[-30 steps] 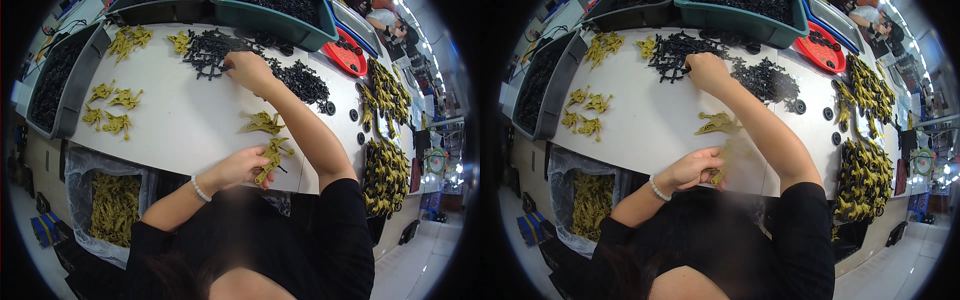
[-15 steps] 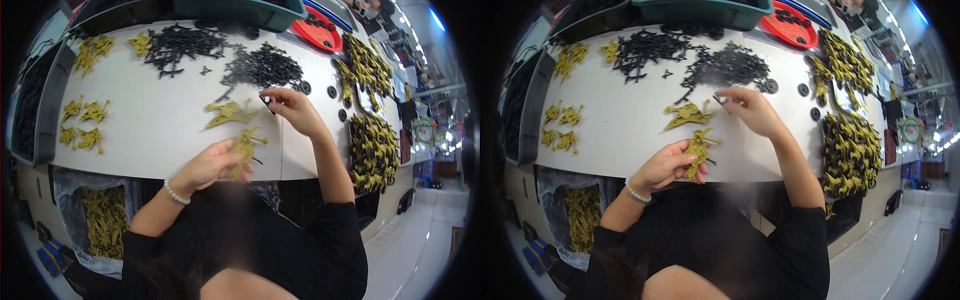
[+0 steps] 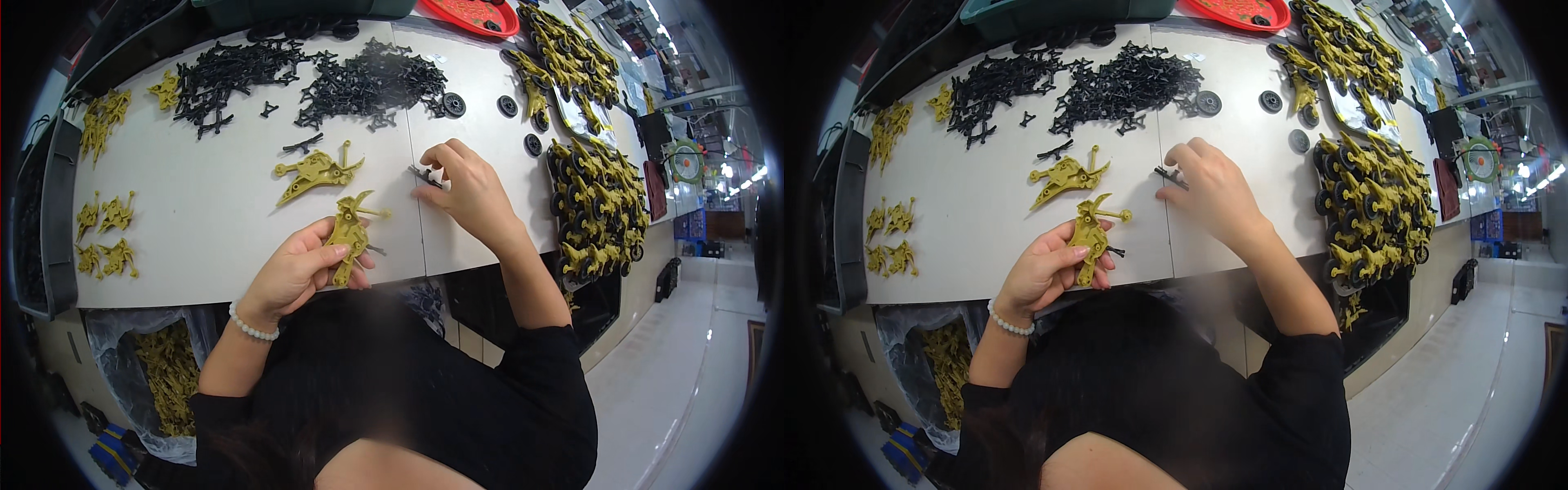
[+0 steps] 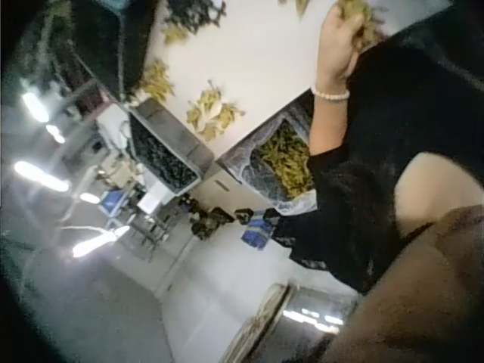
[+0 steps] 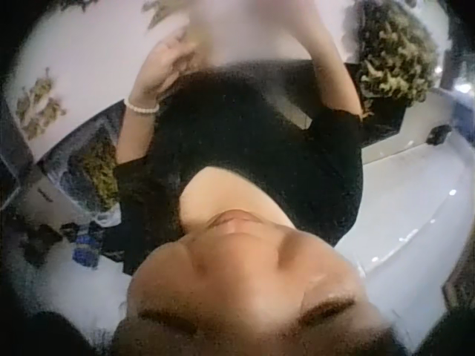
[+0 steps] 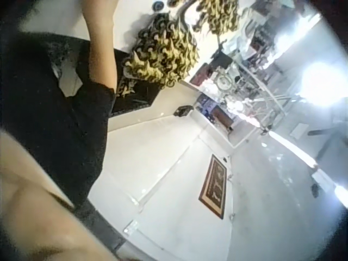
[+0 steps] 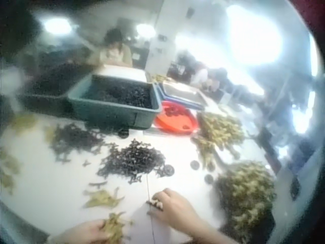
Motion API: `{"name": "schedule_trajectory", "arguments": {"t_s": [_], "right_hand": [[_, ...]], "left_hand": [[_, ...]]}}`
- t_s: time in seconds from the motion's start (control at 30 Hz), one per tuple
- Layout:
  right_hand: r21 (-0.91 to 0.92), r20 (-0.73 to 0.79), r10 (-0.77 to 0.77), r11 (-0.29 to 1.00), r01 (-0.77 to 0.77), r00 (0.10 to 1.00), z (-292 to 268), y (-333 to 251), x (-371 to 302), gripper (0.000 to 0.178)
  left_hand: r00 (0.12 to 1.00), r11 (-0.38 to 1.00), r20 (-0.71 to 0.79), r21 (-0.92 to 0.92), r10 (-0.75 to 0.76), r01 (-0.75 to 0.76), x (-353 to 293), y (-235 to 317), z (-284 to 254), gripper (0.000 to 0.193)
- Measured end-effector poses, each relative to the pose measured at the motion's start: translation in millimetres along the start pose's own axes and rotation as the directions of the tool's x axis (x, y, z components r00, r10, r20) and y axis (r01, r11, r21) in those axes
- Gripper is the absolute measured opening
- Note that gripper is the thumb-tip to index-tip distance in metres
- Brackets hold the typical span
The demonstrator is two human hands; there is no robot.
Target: The person assembles a plastic toy motorcycle by hand, attaching toy wheels to a toy motorcycle frame with plastic axles.
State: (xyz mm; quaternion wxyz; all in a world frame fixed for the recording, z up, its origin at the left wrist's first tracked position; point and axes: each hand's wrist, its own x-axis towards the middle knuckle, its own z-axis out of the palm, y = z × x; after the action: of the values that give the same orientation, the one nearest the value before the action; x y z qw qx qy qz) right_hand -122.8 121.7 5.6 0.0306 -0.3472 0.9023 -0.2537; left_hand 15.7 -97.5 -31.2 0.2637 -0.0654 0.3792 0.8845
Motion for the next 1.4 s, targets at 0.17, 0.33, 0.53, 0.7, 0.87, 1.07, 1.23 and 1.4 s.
{"name": "schedule_trajectory", "arguments": {"t_s": [0.17, 0.33, 0.53, 0.7, 0.87, 1.07, 1.23, 1.4], "right_hand": [[0.038, 0.071, 0.054, 0.998, -0.057, 0.996, 6.2, 15.8, -0.5, 0.016], [-0.263, -0.084, -0.297, 0.927, 0.266, 0.951, 7.2, 22.4, 5.0, 0.008], [0.582, 0.191, 0.015, 0.804, -0.125, 0.981, -0.9, -0.4, 7.3, 0.011], [0.625, 0.485, -0.181, 0.756, -0.195, 0.855, -0.3, -25.3, 23.3, 0.015], [0.590, 0.468, -0.304, 0.807, -0.038, 0.830, 6.6, -32.2, 29.6, 0.013], [0.489, 0.294, -0.425, 0.837, 0.248, 0.856, 14.3, -31.5, 28.9, 0.011], [0.512, 0.184, -0.481, 0.791, 0.334, 0.857, 23.2, -27.4, 23.3, 0.009], [0.640, 0.201, -0.410, 0.743, 0.198, 0.890, 20.8, -26.3, 21.7, 0.010]], "left_hand": [[1.000, 1.000, -0.020, -0.001, -0.011, 0.011, -0.3, -1.0, 2.2, 0.037], [0.999, 0.998, 0.013, -0.041, -0.052, 0.053, 2.3, 1.5, 2.7, 0.043], [0.992, 0.990, 0.046, 0.080, -0.118, 0.115, 5.3, 7.8, 3.5, 0.039], [0.988, 0.983, 0.058, 0.126, -0.145, 0.137, 7.0, 7.8, 3.4, 0.040], [0.986, 0.981, 0.086, 0.147, -0.143, 0.130, 6.3, 6.8, 2.0, 0.037], [0.983, 0.980, 0.067, 0.117, -0.169, 0.161, 5.6, 7.6, 2.2, 0.025], [0.987, 0.982, 0.053, 0.122, -0.150, 0.143, 6.9, 4.3, -0.3, 0.016], [0.994, 0.987, 0.001, 0.113, -0.113, 0.112, 7.0, 2.9, 2.6, 0.017]]}}
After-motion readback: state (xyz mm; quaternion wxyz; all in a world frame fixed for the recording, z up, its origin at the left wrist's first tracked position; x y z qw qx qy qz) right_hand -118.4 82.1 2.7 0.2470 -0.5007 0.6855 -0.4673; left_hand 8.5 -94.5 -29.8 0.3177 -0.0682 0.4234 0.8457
